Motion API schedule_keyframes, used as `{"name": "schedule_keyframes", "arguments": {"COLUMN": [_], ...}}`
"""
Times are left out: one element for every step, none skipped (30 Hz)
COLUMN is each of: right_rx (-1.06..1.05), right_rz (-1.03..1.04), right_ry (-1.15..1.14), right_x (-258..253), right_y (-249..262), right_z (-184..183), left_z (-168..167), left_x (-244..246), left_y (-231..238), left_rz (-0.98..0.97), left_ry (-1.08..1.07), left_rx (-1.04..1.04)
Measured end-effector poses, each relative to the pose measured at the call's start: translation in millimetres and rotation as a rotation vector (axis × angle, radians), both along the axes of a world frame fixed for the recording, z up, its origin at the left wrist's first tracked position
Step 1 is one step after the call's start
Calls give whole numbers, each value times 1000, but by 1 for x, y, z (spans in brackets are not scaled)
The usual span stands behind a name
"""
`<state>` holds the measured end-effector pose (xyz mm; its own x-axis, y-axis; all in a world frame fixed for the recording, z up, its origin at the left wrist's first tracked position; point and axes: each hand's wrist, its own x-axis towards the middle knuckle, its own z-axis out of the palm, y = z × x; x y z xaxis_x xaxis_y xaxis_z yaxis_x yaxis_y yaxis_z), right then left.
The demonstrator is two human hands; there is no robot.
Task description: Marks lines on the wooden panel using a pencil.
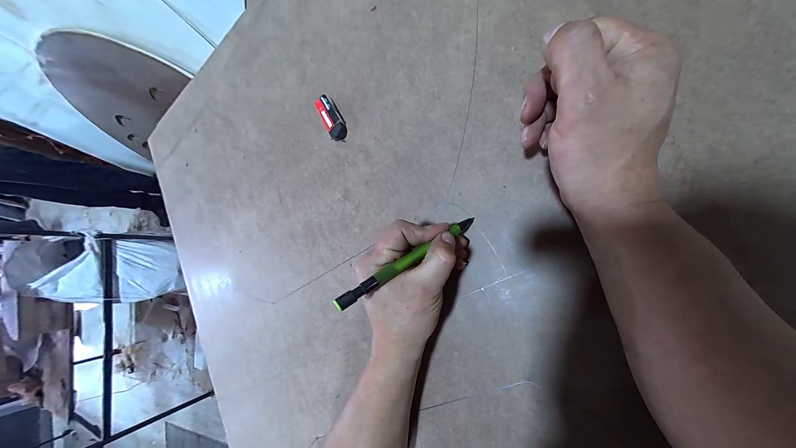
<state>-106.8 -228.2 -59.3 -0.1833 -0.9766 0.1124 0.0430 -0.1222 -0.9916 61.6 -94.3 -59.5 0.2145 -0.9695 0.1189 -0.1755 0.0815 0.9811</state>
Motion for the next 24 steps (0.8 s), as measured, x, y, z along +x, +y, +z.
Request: {"name": "schedule_keyframes", "arguments": {"right_rx": [-1,-2,-6,-15,-17,-15,-15,-17,-17,-16,-17,-17,-16,-15,-17,-19,-22,-23,-22,-23,-25,-28,-29,-29], "right_rz": [-2,-4,-6,-4,-3,-2,-1,-1,-2,-3,-5,-7,-10,-10,-12,-12,-14,-15,-15,-16,-18,-19,-19,-17], "right_ry": [-2,0,3,2,1,-1,-3,-7,-9,-5,-2,3,10,15,17,22,27,31,34,33,31,27,21,10], "right_x": [0,0,0,0,0,0,0,0,0,0,0,0,0,0,0,0,0,0,0,0,0,1,1,1], "right_y": [0,0,0,0,-1,-1,-1,-1,-1,-1,-1,-1,-1,-1,-1,-1,-1,-1,-1,-1,-1,-1,-1,-1], "right_z": [0,0,0,-1,-1,-1,-1,-1,-1,-1,-1,-1,-1,-1,-1,-1,-1,-1,-1,-1,-1,-1,-1,-1], "left_z": [0,0,0,0,1,1,1,1,1,1,1,1,1,2,2,2,2,2,2,2,2,2,2,2], "left_x": [0,1,1,2,2,1,1,1,2,2,2,2,2,3,3,3,4,4,4,5,5,6,6,7], "left_y": [0,1,1,2,3,3,4,4,5,5,5,5,6,6,6,7,7,7,7,8,8,8,9,9], "left_rz": [-10,-21,-31,-41,-47,-52,-57,-66,-74,-81,-89,-96,-101,-109,-118,-128,-139,-149,-159,-170,-183,-199,-218,-230], "left_ry": [-4,-7,-11,-14,-17,-17,-15,-13,-18,-26,-32,-41,-47,-57,-68,-74,-79,-80,-81,-84,-83,-82,-82,-89], "left_rx": [1,2,3,4,6,7,7,8,8,10,13,16,18,18,17,15,13,12,10,11,10,7,5,6]}}
